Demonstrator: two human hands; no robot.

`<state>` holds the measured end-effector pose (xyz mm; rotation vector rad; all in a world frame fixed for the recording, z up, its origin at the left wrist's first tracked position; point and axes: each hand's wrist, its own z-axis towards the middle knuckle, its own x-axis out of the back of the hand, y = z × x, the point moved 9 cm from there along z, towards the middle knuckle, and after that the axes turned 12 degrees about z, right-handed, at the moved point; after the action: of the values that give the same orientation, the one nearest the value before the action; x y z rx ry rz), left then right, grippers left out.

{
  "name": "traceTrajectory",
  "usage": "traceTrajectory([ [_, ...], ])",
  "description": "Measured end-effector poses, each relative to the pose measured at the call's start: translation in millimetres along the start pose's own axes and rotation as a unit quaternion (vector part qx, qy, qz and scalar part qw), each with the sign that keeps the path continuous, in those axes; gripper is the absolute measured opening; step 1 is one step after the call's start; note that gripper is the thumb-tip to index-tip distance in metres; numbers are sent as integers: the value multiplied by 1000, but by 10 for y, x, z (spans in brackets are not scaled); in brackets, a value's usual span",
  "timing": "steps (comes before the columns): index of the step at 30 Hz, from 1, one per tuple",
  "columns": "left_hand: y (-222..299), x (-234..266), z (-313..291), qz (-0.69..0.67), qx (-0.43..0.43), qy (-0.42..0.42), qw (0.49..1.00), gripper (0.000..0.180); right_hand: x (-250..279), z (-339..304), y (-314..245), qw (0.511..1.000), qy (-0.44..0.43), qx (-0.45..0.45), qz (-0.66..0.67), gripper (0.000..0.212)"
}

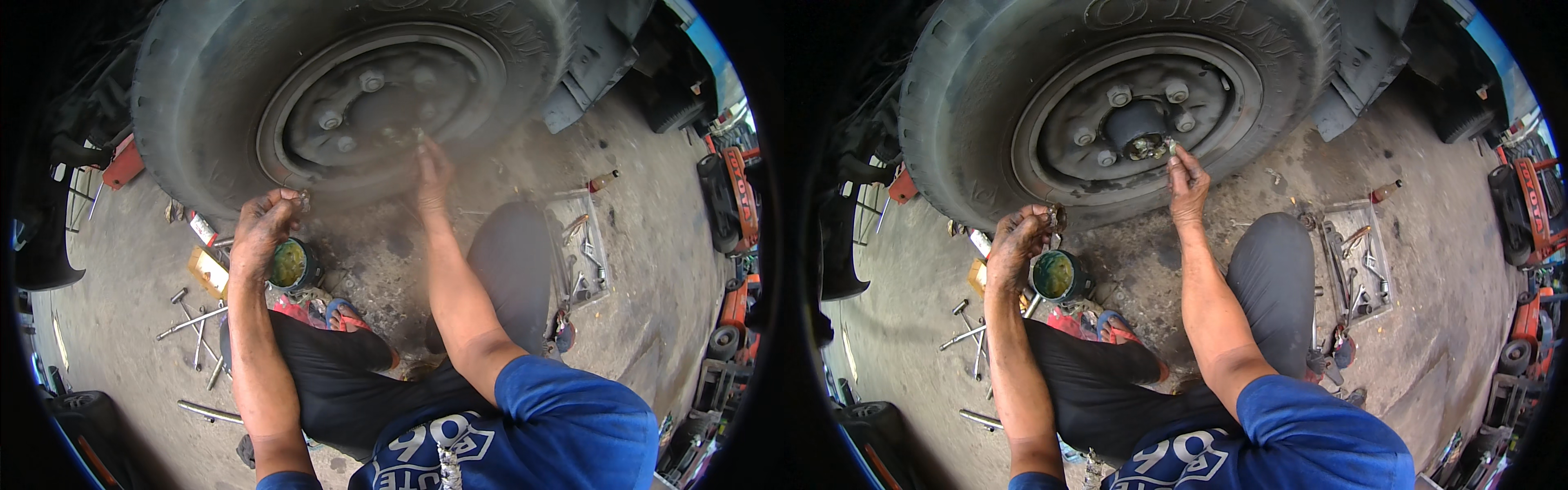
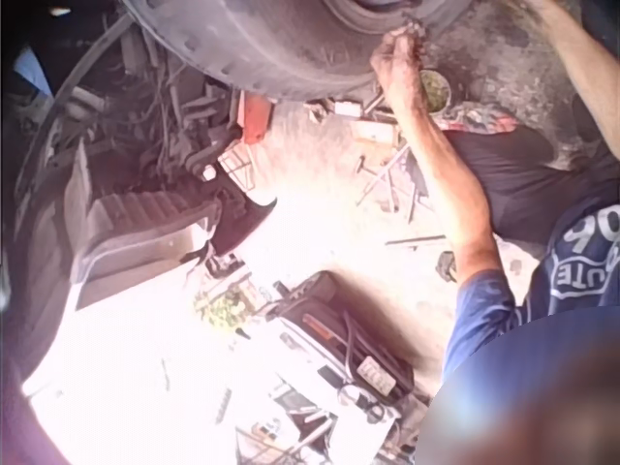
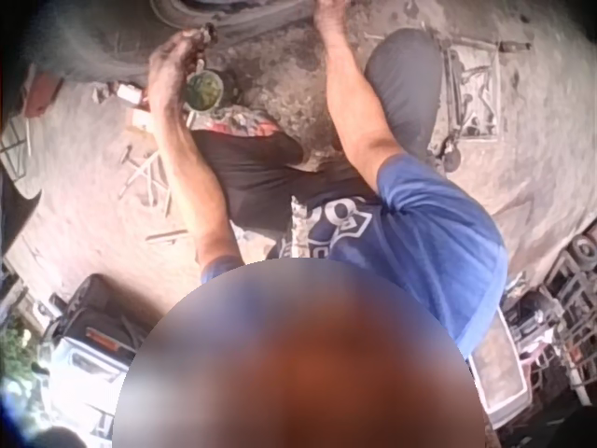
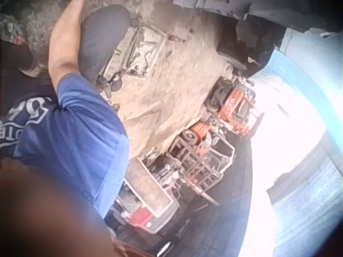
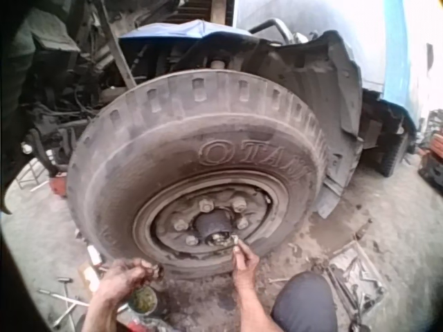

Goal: The person applies grease to a wheel bearing by hand, then places the bearing into the wheel hub. The person wipes the hub with a rag and uses a screwdriver to scrape the hub surface.

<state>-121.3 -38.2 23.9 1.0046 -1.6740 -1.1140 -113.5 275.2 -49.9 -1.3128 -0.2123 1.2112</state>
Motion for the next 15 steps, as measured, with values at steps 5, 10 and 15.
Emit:
traceTrajectory([
  [5, 37, -27, -12, 2, -7, -12, 1000, 21, -61, -85, -62, 968, -62, -16, -243, 45],
  [10, 23, -65, 5, 7, -9, -7, 1000, 22, -195, -234, -141, 928, -69, 97, -354, 49],
  [15, -19, -34, 27, 37, -7, -22, 999, 21, -164, -285, 3, 954, -65, 49, -288, 49],
])
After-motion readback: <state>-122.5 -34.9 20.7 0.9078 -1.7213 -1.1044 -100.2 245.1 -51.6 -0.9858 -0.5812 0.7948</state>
